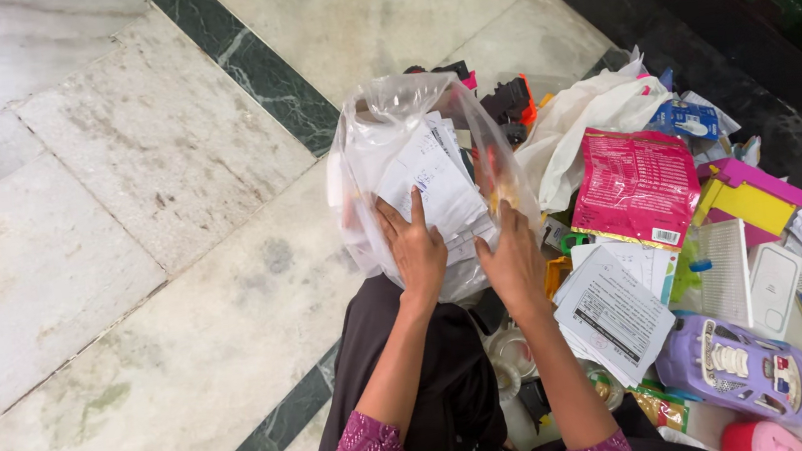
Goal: The person sits on the floor and sorts through a pile of paper items, including printed sheets, booklets, and cards. They pick up each item, briefly flip through or inspect it, and place it into a plastic bag.
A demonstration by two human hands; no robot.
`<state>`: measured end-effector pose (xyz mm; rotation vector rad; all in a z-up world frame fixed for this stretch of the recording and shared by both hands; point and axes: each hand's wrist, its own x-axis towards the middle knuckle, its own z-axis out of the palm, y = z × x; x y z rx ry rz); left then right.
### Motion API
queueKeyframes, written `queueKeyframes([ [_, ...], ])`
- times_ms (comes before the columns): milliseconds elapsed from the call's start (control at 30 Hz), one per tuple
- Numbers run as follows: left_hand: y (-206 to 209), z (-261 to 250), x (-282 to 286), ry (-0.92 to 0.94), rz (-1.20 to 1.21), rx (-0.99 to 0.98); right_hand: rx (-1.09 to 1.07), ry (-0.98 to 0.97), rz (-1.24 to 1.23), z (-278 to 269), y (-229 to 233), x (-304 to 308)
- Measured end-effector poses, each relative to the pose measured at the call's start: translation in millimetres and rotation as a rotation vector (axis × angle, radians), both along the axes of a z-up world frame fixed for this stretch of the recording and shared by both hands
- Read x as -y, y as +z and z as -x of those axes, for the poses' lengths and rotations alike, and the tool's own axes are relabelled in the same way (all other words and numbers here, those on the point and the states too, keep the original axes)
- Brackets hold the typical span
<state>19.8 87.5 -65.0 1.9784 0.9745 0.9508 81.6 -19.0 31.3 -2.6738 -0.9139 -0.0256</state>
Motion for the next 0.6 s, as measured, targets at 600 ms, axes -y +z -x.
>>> queueKeyframes([
  [600,27.3,2.8,30.9,-0.117,-0.188,0.264,0.075,0.162,-0.56,-1.6,-10.2,153.9],
])
